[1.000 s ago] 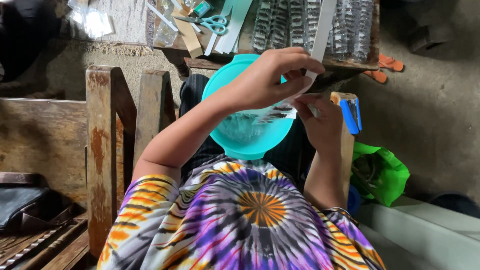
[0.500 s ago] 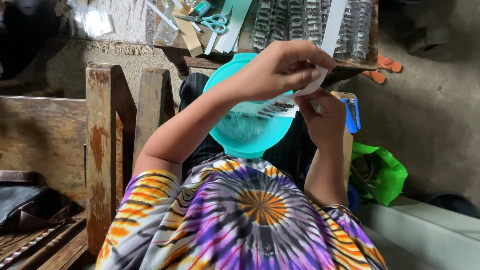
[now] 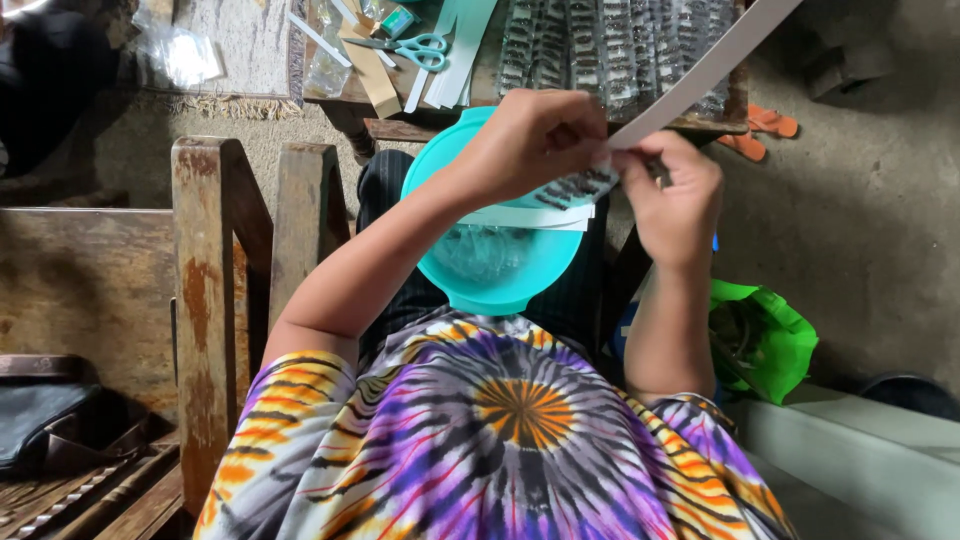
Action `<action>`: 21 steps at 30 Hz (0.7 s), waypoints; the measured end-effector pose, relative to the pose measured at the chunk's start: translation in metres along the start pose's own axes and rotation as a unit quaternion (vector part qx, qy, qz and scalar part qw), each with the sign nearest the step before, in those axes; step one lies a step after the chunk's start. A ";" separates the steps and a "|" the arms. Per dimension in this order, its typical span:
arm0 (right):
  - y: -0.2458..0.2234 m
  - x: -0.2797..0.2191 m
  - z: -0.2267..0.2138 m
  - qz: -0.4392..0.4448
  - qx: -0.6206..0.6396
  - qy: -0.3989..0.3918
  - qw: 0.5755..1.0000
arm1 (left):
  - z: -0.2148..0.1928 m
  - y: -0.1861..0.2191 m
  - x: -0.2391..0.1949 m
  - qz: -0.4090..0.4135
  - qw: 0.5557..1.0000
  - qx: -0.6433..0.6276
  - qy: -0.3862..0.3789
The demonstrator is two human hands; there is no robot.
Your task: Assembling small items onto a paper strip using a manual stapler
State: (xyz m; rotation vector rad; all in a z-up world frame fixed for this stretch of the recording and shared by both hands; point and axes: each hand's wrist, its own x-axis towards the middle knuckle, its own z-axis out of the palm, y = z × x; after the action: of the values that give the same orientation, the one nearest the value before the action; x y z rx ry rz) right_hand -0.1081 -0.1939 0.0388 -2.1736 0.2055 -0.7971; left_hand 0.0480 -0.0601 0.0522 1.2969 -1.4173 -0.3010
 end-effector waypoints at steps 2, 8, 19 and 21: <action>0.003 0.004 0.000 -0.007 -0.007 0.004 1.000 | 0.001 -0.002 0.003 -0.003 1.000 0.011 0.005; 0.000 0.014 0.003 -0.004 0.000 0.019 1.000 | -0.004 0.008 0.009 -0.049 0.998 0.016 0.021; -0.004 0.018 0.006 0.028 0.052 0.023 0.998 | 0.007 -0.004 0.014 -0.070 0.994 -0.034 0.080; -0.003 0.018 0.005 0.025 0.029 0.025 0.999 | 0.008 -0.006 0.014 -0.068 0.994 -0.026 0.080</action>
State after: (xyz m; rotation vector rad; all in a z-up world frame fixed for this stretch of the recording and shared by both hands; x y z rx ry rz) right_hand -0.0910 -0.1963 0.0471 -2.0880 0.2581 -0.8200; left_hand 0.0481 -0.0772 0.0531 1.3468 -1.1819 -0.3166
